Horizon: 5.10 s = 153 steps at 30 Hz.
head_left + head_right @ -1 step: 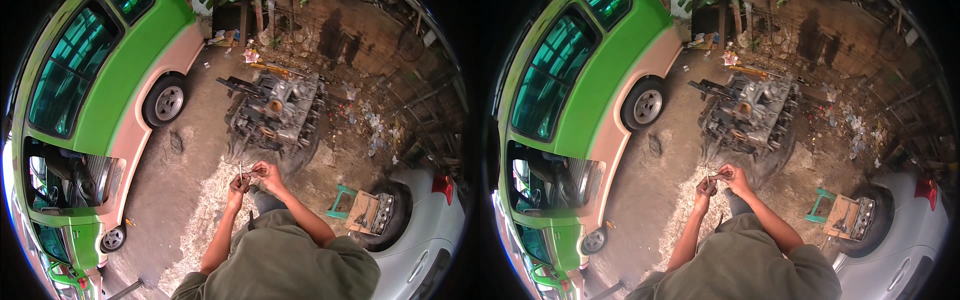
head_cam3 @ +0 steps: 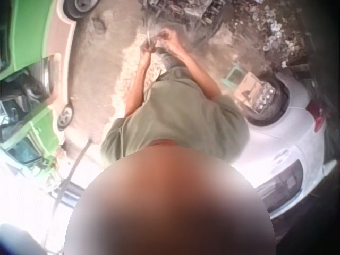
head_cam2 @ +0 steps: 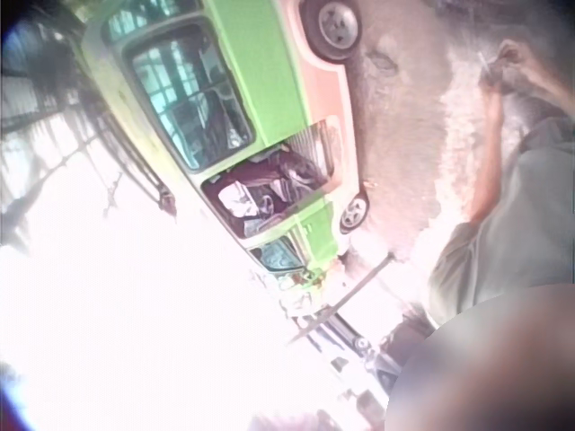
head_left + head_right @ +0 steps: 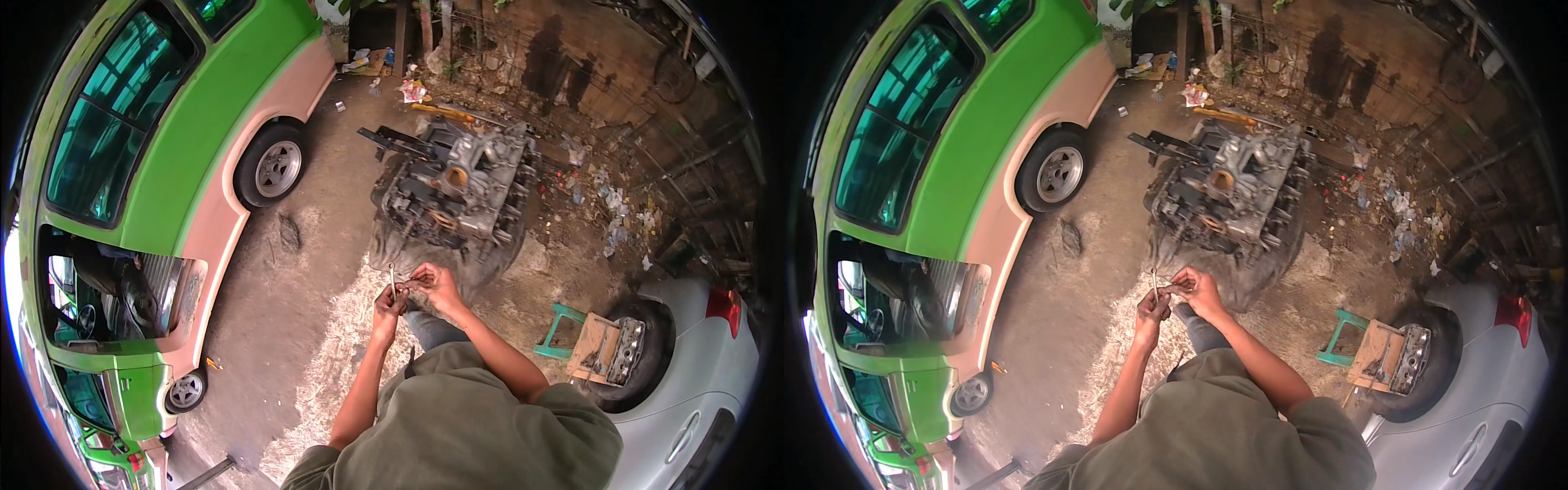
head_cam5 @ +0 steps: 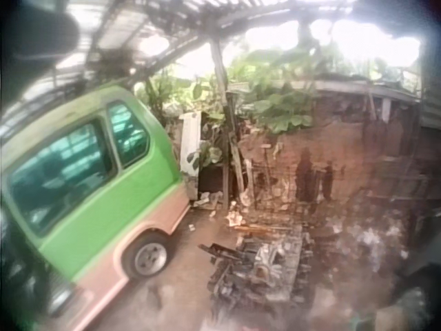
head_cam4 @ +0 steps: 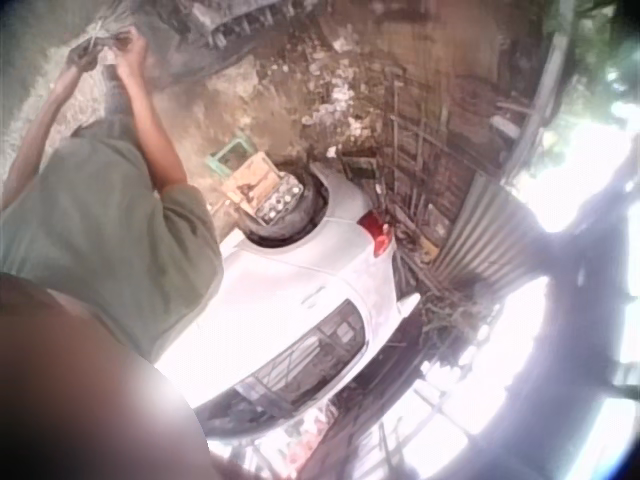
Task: The person uses a screwdriver to loosen and remove bolts from a car engine block resting on a cloth. They repeatedly insert the tool, turn it, and remove bolts, placing them on a nearby stool. The person also picks up and examines a small metal part before returning to the engine.
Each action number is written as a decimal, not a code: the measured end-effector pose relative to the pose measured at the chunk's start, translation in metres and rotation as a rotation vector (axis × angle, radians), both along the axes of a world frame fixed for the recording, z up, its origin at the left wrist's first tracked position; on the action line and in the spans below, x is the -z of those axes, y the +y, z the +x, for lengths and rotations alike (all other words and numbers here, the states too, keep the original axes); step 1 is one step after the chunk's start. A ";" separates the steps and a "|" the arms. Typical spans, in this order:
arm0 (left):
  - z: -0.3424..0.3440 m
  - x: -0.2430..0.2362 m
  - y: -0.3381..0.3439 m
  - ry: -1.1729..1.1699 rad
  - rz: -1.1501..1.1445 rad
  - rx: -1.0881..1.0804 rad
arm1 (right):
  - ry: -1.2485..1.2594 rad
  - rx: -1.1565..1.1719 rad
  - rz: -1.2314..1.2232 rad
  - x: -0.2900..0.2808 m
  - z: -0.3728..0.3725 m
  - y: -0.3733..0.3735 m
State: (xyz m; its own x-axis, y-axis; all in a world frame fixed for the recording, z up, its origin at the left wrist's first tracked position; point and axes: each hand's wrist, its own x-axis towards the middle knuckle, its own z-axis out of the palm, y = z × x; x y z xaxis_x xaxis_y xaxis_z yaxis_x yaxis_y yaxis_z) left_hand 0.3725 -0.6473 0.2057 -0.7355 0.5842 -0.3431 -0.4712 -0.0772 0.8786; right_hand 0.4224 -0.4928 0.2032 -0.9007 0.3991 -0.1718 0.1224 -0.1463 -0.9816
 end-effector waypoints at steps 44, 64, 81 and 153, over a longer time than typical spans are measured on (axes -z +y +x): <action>-0.679 -0.004 0.191 -0.113 -0.039 0.734 | 0.063 1.014 -0.236 -0.026 -0.543 0.071; -0.720 0.007 0.536 -0.043 -0.188 1.196 | -0.886 1.761 0.464 0.020 -0.442 0.291; -0.522 0.071 0.707 -0.014 -0.363 1.912 | -1.426 1.427 0.424 0.054 -0.372 0.311; -0.389 0.226 0.638 1.139 0.095 2.352 | -1.337 1.570 0.464 0.063 -0.371 0.306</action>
State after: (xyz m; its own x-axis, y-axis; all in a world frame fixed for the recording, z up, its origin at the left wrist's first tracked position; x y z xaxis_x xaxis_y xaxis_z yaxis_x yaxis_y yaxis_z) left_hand -0.0167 -0.0097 -0.0206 0.8610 0.2696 -0.4312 0.5081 -0.4191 0.7524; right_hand 0.0513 -0.1864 0.1402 0.7047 0.7084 0.0388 0.6578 -0.6319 -0.4100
